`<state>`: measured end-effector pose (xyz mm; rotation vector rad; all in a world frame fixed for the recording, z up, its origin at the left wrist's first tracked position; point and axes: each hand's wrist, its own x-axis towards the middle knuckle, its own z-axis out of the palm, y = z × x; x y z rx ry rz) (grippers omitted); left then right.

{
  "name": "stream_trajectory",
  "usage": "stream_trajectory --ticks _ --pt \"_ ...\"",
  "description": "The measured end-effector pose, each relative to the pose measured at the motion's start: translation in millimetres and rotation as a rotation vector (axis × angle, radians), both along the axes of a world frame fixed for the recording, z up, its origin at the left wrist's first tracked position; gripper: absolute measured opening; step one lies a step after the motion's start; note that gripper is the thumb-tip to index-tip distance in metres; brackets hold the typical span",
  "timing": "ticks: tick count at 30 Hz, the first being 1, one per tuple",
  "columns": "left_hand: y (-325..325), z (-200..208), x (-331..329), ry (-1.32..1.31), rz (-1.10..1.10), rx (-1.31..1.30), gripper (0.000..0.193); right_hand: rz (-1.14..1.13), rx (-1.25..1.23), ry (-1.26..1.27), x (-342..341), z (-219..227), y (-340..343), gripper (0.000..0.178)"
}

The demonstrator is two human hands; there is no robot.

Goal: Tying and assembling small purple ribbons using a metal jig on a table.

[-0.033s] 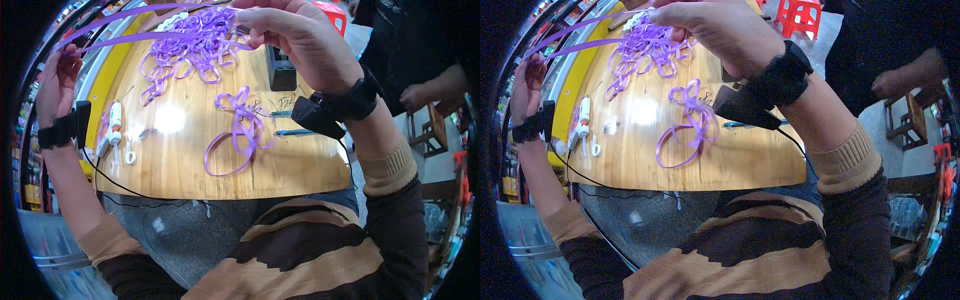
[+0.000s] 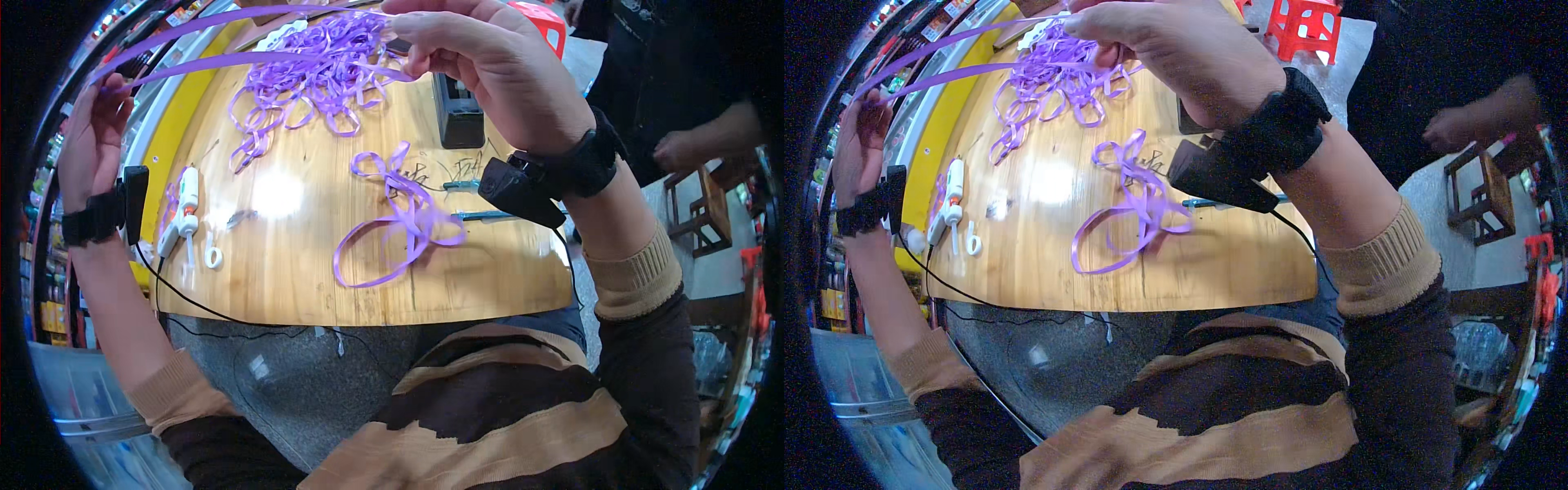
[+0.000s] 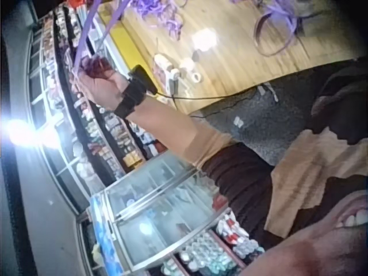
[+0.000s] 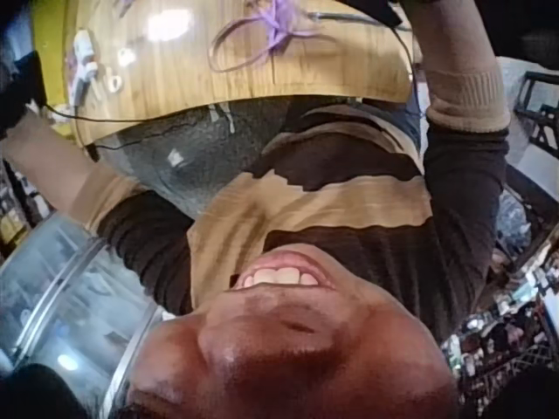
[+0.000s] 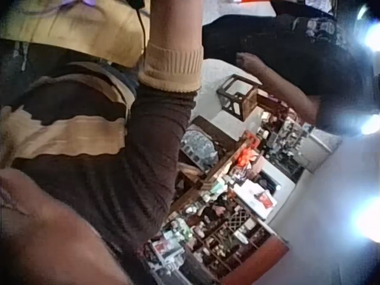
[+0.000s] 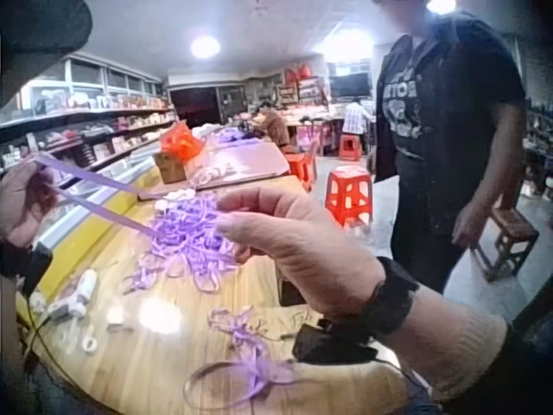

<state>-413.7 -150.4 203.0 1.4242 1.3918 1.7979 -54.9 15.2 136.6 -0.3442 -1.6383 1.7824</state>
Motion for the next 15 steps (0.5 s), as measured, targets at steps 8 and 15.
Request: stream_trajectory --ticks 8,15 --pt "-15.7 9.1 50.6 -0.023 -0.272 -0.040 0.027 0.024 0.300 0.066 53.9 -26.3 6.5 0.032" --pt "-9.5 -43.5 195.5 0.166 -0.106 -0.143 0.034 -0.276 0.262 -0.256 200.4 -57.5 -52.8 0.022"
